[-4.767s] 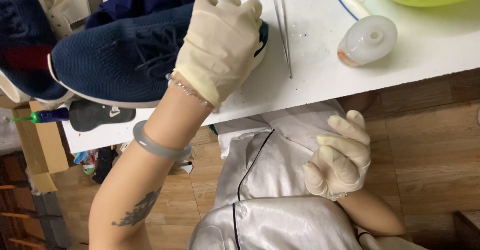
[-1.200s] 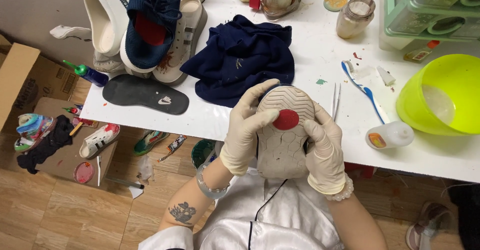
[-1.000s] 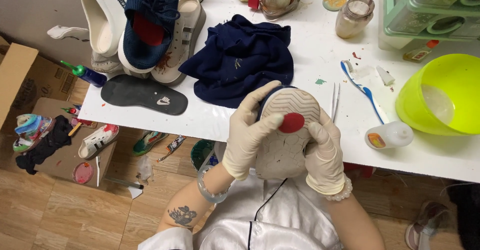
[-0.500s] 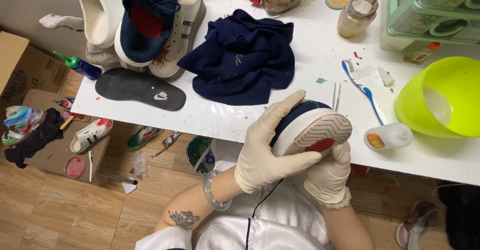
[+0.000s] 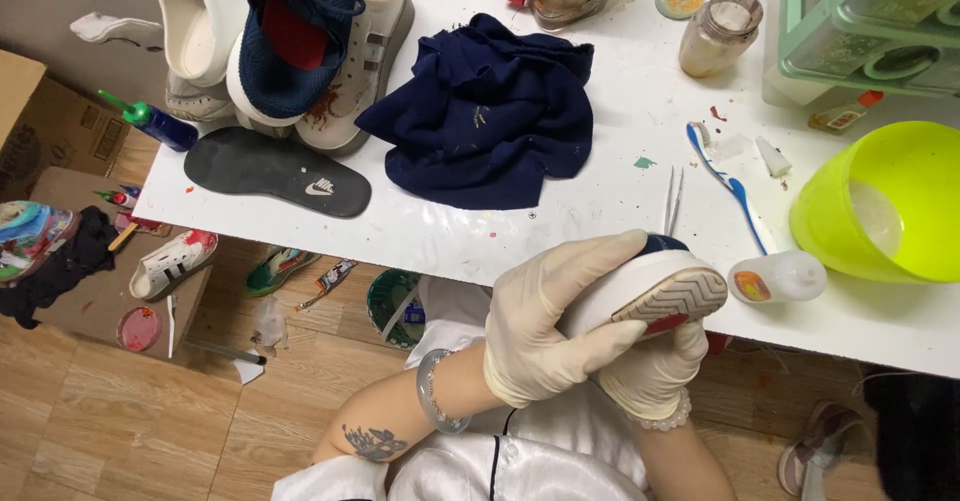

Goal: Applying glue to shoe components and assembling the sole onto a sneaker.

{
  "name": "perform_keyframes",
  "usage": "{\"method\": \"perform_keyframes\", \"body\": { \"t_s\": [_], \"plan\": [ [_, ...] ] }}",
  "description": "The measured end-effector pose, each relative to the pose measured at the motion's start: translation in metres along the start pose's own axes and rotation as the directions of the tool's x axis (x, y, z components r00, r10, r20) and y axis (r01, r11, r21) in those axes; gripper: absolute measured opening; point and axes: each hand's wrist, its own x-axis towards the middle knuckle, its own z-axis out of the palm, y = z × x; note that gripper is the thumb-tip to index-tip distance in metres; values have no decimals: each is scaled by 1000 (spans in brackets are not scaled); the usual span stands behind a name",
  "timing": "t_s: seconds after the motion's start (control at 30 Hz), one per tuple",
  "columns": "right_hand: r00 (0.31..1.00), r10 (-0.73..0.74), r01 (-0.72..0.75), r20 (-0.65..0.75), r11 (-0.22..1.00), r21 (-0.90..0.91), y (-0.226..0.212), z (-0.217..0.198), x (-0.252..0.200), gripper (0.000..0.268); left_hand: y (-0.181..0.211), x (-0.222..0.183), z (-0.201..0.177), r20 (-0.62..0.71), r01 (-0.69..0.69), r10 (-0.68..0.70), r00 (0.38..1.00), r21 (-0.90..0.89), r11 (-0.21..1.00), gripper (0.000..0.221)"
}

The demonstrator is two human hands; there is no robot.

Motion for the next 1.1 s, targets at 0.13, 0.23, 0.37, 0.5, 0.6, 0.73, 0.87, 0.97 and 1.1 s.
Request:
{"method": "perform_keyframes", "body": {
  "t_s": [0.13,0.23,0.37,0.5,0.6,0.73,0.87,0.97,1.1],
  "plan": [
    [1000,-30,29,-8,998,-61,2,7,-5,66,3,0,0,-7,-36,36,999,51,998,46],
    [998,-53,52,-14,993,-105,4,14,-8,69,2,0,0,-32,-82,85,996,80,993,43],
    [996,-81,76,-24,985,-155,4,21,-8,71,4,2,-1,-12,-84,85,996,64,994,40],
    [993,-115,105,-32,970,-220,1,25,-10,74,4,5,-3,34,-73,71,997,68,995,49],
    [990,-139,125,-38,957,-261,-2,28,-11,76,6,9,-7,79,-39,35,996,41,998,59],
    [985,-166,143,-45,936,-322,-3,32,-11,79,5,10,-10,96,-1,5,995,-45,999,55],
    [982,-183,155,-46,920,-361,-2,38,-11,81,5,10,-8,50,32,-30,998,-31,999,50],
    [977,-208,171,-50,902,-397,-1,43,-13,84,3,8,-7,9,71,-71,997,-17,997,52],
    [969,-241,193,-52,872,-450,-1,49,-16,87,0,3,-7,15,147,-146,989,-110,983,52]
  ]
}}
